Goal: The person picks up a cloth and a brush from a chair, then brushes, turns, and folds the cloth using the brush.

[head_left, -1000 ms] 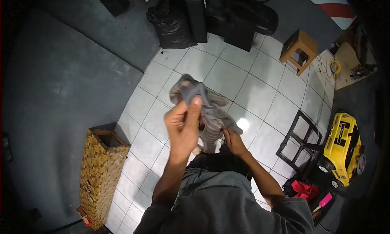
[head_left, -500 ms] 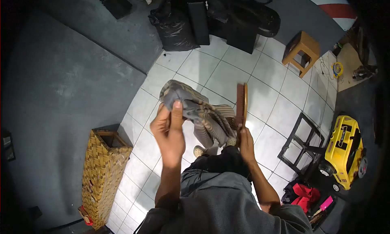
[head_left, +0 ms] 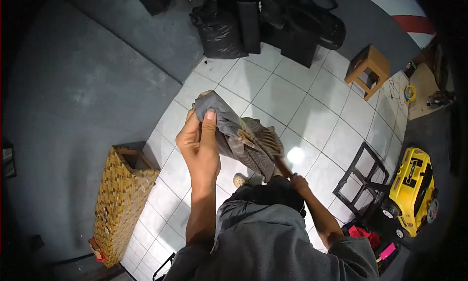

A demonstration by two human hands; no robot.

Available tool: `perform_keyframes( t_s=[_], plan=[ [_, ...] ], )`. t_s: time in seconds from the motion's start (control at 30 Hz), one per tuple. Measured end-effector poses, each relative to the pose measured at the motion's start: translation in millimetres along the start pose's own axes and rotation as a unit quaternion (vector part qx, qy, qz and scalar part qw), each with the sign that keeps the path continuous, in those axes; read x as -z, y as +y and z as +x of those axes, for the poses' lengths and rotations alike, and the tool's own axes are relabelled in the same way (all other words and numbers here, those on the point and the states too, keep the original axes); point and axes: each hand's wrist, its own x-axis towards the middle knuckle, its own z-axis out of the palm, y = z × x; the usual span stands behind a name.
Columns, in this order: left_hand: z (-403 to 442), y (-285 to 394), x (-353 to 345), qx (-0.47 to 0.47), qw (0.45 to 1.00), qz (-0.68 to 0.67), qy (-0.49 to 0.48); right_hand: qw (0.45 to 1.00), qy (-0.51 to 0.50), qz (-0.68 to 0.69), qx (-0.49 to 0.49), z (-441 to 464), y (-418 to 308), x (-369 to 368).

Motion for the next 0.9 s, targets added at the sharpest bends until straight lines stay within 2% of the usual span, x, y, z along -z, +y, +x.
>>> perform_keyframes(
  t_s=[0.03,0.1,0.13,0.17,0.2,0.3,0.37,0.43,0.47,0.5,0.57,0.6,0.63,0.67,0.7,0.73,0.8,0.83,0.87,0.9],
  plan=[
    [-2,-3,4,0.028,0.999,-0.039,0.010,0.999,0.017,0.032,-0.023,7,16,-14],
    [-3,-7,7,0.047,0.998,-0.051,0.011,0.990,0.095,0.103,0.007,24,40,-31],
    [-3,-8,6,0.079,0.991,-0.096,0.039,0.959,0.115,0.259,0.019,18,32,-20],
    [-3,-8,4,0.111,0.981,-0.142,0.067,0.902,0.133,0.409,0.030,4,7,8],
    [-4,-13,6,0.114,0.984,-0.129,0.045,0.850,0.150,0.503,0.047,-12,-22,35],
    [-13,-23,11,0.134,0.982,-0.130,-0.018,0.685,0.135,0.704,0.133,-75,-120,126],
    [-17,-12,-8,0.137,0.981,-0.139,-0.017,0.738,0.139,0.640,0.160,-82,-141,136],
    [-21,-10,-11,0.135,0.986,-0.094,-0.037,0.790,0.190,0.499,0.302,-62,-155,123],
    [-21,-10,-8,0.104,0.989,-0.085,-0.056,0.837,0.177,0.410,0.316,-64,-161,128],
    [-19,-3,-4,0.102,0.989,-0.084,-0.059,0.835,0.180,0.411,0.317,-52,-157,116],
    [-12,20,4,0.096,0.986,-0.140,-0.003,0.876,0.204,0.329,0.288,-5,-133,64],
    [-11,26,12,0.092,0.986,-0.139,-0.001,0.922,0.164,0.253,0.243,9,-113,45],
    [-13,32,21,-0.041,0.999,-0.024,0.023,0.958,0.121,0.174,0.195,25,-83,20],
    [-14,37,29,-0.172,0.980,0.091,0.047,0.979,0.099,0.094,0.153,54,-34,-33],
    [-15,43,35,-0.295,0.931,0.206,0.069,0.997,-0.067,0.017,0.024,39,-23,-20],
    [-15,50,37,-0.306,0.924,0.216,0.081,0.997,-0.073,0.038,0.008,28,5,-38],
    [-13,67,28,-0.228,0.951,0.135,0.159,0.992,-0.100,0.017,-0.076,53,96,-124],
    [-12,76,24,-0.193,0.957,0.087,0.199,0.992,-0.102,0.017,-0.073,50,94,-118],
    [-9,78,27,-0.108,0.971,-0.025,0.213,0.990,-0.135,0.004,-0.040,44,96,-111],
    [-7,78,28,-0.020,0.965,-0.136,0.224,0.997,-0.058,0.059,0.005,39,93,-107]
  ],
)
